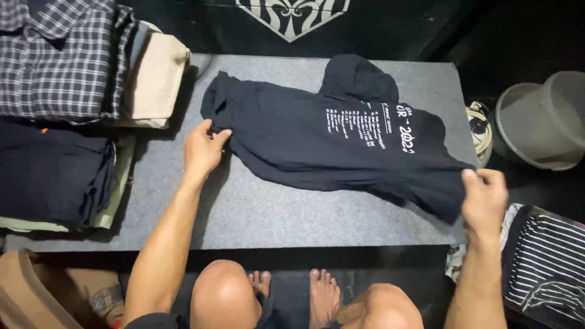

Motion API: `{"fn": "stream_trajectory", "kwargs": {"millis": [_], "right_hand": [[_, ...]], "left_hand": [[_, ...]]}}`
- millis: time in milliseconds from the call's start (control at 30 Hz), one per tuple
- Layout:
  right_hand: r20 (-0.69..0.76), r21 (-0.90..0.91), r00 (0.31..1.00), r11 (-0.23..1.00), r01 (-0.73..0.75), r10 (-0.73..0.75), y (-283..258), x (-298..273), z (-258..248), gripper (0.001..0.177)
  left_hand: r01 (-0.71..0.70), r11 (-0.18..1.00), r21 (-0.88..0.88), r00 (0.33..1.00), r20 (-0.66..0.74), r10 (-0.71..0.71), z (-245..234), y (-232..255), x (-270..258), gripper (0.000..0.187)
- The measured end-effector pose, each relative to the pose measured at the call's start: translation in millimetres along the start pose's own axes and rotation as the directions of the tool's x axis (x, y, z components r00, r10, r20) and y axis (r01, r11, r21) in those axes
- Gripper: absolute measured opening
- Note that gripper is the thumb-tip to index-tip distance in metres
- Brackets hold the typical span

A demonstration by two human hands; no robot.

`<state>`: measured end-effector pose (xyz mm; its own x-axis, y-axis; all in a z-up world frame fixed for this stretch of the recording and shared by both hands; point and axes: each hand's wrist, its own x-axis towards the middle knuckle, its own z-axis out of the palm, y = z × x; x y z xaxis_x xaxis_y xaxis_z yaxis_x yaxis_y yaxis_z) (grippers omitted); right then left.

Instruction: Sorting through a pile of laundry and folding individual shirts on a flat board.

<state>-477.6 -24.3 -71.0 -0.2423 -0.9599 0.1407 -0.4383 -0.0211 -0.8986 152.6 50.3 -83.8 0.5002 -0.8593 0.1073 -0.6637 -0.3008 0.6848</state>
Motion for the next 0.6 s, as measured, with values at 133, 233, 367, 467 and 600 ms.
{"fn": "stream_trajectory", "kwargs": {"millis": [133, 233, 367, 467, 600], "right_hand": [[-0.137, 0.069, 0.962, 0.967, 0.247, -0.236, 14.9, 17.8, -33.8, 0.010], [-0.145, 0.249, 0.979, 0.953, 0.175, -0.142, 4.8, 12.8, -39.5, 0.006], [-0.032, 0.506, 0.999, 0.863, -0.010, 0.031, 8.1, 17.9, -39.5, 0.004], [0.037, 0.644, 0.999, 0.765, -0.004, -0.026, -2.4, 38.4, -43.7, 0.007], [0.085, 0.687, 0.990, 0.727, 0.024, -0.114, -55.2, 54.7, -28.0, 0.012]], "left_hand": [[-0.113, 0.919, -0.379, 0.973, -0.229, 0.025, -31.6, 26.6, -1.9, 0.034], [-0.091, 0.717, -0.691, 0.969, -0.226, -0.095, -45.8, 29.8, -14.2, 0.024], [-0.193, 0.611, -0.768, 0.945, -0.313, -0.095, -54.2, 24.4, -16.7, 0.022], [-0.248, 0.708, -0.661, 0.916, -0.398, -0.050, -73.1, 36.3, 0.9, 0.024], [-0.179, 0.646, -0.742, 0.960, -0.275, -0.049, -99.6, 73.7, 37.4, 0.019]]}}
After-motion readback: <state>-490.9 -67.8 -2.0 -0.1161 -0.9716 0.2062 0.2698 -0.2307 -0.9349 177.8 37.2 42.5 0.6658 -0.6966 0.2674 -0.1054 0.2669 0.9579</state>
